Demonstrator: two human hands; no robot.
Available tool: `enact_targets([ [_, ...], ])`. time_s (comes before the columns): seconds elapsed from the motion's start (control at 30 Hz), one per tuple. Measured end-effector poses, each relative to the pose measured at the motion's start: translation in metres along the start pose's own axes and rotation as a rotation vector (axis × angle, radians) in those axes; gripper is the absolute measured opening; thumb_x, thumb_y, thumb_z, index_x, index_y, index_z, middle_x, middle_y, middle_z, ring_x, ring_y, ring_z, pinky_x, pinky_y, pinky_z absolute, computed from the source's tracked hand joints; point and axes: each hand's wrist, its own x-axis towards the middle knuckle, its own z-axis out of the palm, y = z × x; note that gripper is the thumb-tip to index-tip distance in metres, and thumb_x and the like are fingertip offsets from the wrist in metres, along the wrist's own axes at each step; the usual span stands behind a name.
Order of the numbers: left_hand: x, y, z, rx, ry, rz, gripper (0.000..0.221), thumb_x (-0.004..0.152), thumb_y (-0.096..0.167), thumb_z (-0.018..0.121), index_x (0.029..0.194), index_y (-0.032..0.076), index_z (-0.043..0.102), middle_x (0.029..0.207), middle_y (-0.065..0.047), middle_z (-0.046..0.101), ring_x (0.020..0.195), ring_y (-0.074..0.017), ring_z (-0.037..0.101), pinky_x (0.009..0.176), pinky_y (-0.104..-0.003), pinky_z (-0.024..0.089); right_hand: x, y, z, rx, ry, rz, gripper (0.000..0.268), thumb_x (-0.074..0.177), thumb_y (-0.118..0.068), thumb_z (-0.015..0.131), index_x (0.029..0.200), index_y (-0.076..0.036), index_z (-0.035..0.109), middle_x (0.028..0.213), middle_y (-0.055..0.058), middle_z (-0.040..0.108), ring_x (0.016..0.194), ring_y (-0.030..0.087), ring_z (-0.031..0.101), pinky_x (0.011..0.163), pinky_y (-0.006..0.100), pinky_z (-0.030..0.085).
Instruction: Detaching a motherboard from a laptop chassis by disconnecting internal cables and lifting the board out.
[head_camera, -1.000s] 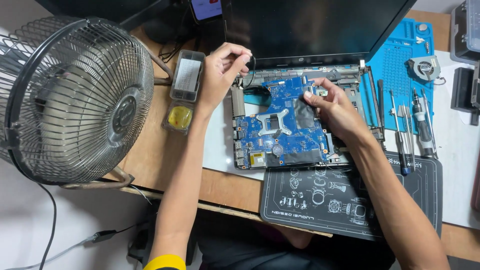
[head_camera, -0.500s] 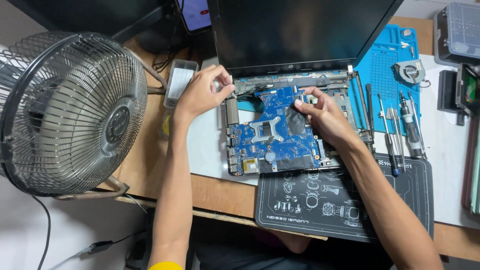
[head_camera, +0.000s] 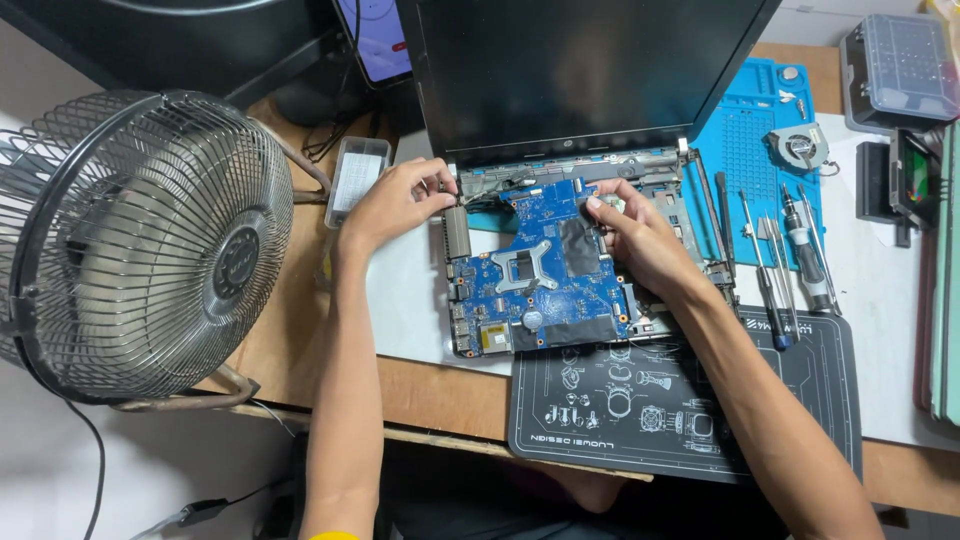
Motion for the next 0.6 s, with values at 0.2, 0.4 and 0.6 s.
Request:
enact_targets([
  [0.2,0.001,-0.009,0.001,-0.003,-0.004,-0.006,0.016,0.09,0.011,0.073,0.105,0.011,0.072,0.088,-0.013,0.064,0.078,-0.0242,0.065,0.076,-0.04,0.054,-0.002,-0.001,0.001,0.006,0.01,-0.019,0.033,0.106,-0.021,0.055,0.134,-0.007,0.043,0.096,0.015,0.069,0.074,0.019,0.075,0.07,0.035,0.063],
  [0.4,0.003,-0.018,0.001,0.027,-0.007,0.01,0.018,0.088,0.01,0.074,0.106,0.013,0.073,0.087,-0.01,0.064,0.077,-0.0222,0.064,0.077,-0.038,0.053,-0.004,-0.001,0.002,-0.01,0.006,-0.018,0.033,0.106,-0.022,0.054,0.133,-0.007,0.042,0.097,0.016,0.069,0.073,0.02,0.075,0.069,0.036,0.063],
  [0.6,0.0,-0.013,0.002,0.113,0.057,0.068,0.014,0.085,0.011,0.077,0.099,0.015,0.076,0.087,-0.009,0.064,0.077,-0.0222,0.066,0.076,-0.038,0.054,-0.007,-0.005,0.004,0.001,0.034,-0.005,0.03,0.105,-0.021,0.057,0.13,-0.01,0.045,0.095,0.011,0.065,0.071,0.02,0.074,0.067,0.035,0.063],
])
